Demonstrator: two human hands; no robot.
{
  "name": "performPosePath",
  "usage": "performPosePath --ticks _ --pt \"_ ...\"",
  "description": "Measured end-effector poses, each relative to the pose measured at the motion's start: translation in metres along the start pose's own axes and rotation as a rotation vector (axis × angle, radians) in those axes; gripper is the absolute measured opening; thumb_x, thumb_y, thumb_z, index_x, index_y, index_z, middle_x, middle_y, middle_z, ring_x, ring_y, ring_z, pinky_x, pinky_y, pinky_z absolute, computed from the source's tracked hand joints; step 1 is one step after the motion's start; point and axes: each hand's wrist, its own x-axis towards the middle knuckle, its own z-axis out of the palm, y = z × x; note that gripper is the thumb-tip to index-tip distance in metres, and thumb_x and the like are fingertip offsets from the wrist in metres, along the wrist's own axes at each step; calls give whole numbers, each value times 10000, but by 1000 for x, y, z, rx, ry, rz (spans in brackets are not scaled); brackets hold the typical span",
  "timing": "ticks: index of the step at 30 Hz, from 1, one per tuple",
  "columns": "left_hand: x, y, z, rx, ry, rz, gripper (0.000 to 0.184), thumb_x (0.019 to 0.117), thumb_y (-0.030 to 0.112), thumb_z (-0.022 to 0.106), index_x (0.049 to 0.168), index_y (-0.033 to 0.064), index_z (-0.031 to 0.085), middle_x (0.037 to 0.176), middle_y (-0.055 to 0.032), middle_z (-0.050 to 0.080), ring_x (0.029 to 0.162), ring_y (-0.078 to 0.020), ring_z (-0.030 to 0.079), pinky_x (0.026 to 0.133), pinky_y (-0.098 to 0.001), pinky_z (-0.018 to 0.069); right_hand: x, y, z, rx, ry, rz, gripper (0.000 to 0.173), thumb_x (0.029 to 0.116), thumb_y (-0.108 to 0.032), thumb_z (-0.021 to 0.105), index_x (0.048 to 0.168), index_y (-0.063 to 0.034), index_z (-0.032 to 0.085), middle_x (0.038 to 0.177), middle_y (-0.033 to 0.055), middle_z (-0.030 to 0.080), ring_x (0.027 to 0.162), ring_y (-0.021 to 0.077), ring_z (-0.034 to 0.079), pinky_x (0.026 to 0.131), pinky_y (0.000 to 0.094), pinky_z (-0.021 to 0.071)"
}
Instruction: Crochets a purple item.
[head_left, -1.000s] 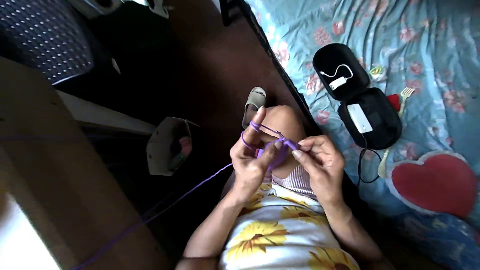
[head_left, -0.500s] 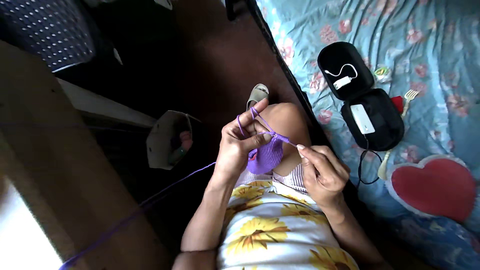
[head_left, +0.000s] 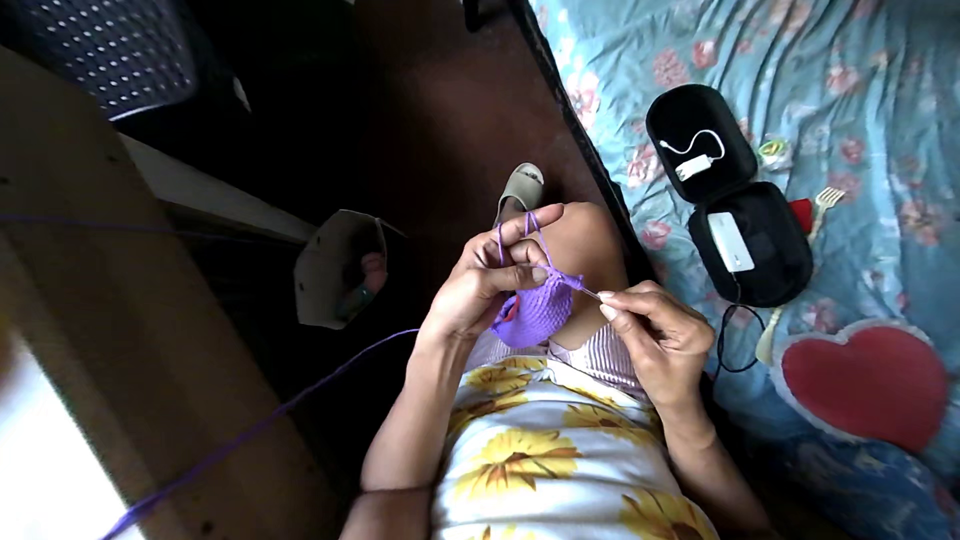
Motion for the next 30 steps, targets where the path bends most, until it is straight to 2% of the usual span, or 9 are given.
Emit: performPosePath --ticks 5,11,16,21,26,30 --pt "1 0 3 111 22 8 682 872 -69 605 1521 54 438 885 -46 721 709 -68 672 661 -204 577 2 0 0 -44 2 11 86 908 5 688 957 11 758 855 9 684 789 -19 632 716 117 545" --pt "2 -1 7 182 91 -2 726 859 -98 601 1541 70 415 799 -26 719 631 -44 651 608 -184 560 0 3 0 -155 32 -35 92 914 -6 682 943 20 765 820 39 675 751 -18 613 677 99 514" --pt "1 -1 8 149 116 -29 709 872 -82 591 1540 78 415 748 -32 699 564 -36 614 544 -168 531 -1 5 -1 -383 46 -191 138 924 -23 647 932 -13 785 784 90 682 714 68 625 648 155 504" --pt "1 -2 9 119 118 -46 713 865 -84 588 1539 75 418 762 -35 705 596 -48 640 585 -186 558 -1 3 0 -515 54 -279 164 931 -44 634 919 -43 798 742 95 674 679 120 628 608 204 491" --pt "1 -4 10 114 114 -39 705 861 -88 587 1530 64 425 773 -38 711 611 -49 648 605 -190 565 -1 5 1 -465 52 -267 156 931 -46 641 922 -43 796 755 93 676 690 103 629 621 188 497" --pt "1 -5 9 107 104 -42 705 857 -89 590 1528 61 433 792 -44 719 629 -52 657 617 -192 569 -2 8 1 -209 30 -140 100 938 -37 673 940 -1 766 804 63 671 733 17 615 665 119 509"
